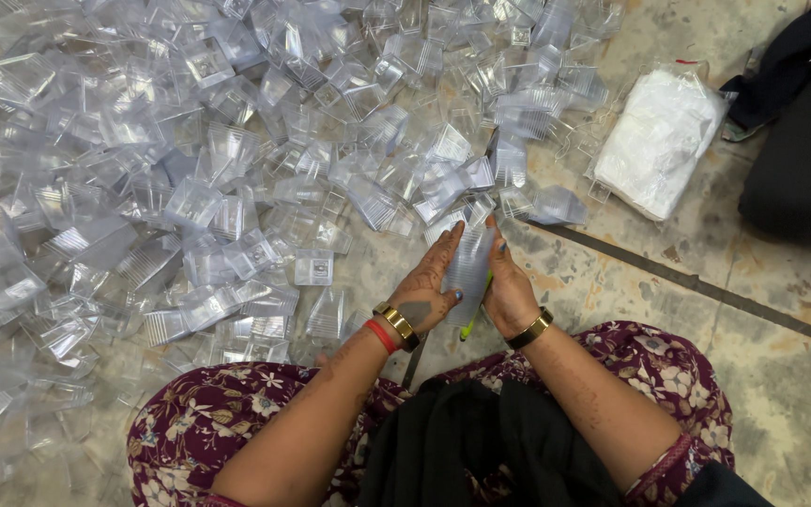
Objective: The person sits on the floor and nests clear plastic cups, picking cups one at a time from a large pile and stacking them into a nested column by hand. The person continues separating and nesting cups from the scattered pile throughout the episode.
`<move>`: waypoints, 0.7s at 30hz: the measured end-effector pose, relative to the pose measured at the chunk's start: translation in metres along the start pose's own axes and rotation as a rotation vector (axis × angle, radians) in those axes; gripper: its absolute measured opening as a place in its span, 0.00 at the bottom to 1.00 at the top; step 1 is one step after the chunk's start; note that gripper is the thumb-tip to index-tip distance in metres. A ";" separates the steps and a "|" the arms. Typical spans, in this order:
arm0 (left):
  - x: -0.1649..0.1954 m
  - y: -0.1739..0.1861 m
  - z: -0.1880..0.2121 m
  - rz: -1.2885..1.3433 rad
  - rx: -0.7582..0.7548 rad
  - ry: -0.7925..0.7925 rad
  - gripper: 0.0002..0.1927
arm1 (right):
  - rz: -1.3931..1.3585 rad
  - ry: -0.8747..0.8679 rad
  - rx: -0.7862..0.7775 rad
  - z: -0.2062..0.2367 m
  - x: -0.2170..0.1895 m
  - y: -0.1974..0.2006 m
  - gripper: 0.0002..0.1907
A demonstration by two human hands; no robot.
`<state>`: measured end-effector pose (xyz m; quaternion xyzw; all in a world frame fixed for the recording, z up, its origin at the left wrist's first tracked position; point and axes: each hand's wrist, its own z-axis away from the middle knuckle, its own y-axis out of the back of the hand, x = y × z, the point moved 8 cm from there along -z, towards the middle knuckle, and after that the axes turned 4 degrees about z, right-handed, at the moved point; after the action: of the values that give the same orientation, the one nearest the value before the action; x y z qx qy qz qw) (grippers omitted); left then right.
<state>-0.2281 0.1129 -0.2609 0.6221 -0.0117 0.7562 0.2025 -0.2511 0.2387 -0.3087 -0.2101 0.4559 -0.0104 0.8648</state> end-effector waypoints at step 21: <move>0.002 0.034 0.006 0.147 0.204 0.003 0.62 | -0.123 0.052 -0.224 0.005 -0.019 -0.011 0.47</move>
<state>-0.2341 0.0806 -0.2502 0.6357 0.0199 0.7673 0.0821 -0.2564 0.2343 -0.2876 -0.3327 0.4627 -0.0180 0.8215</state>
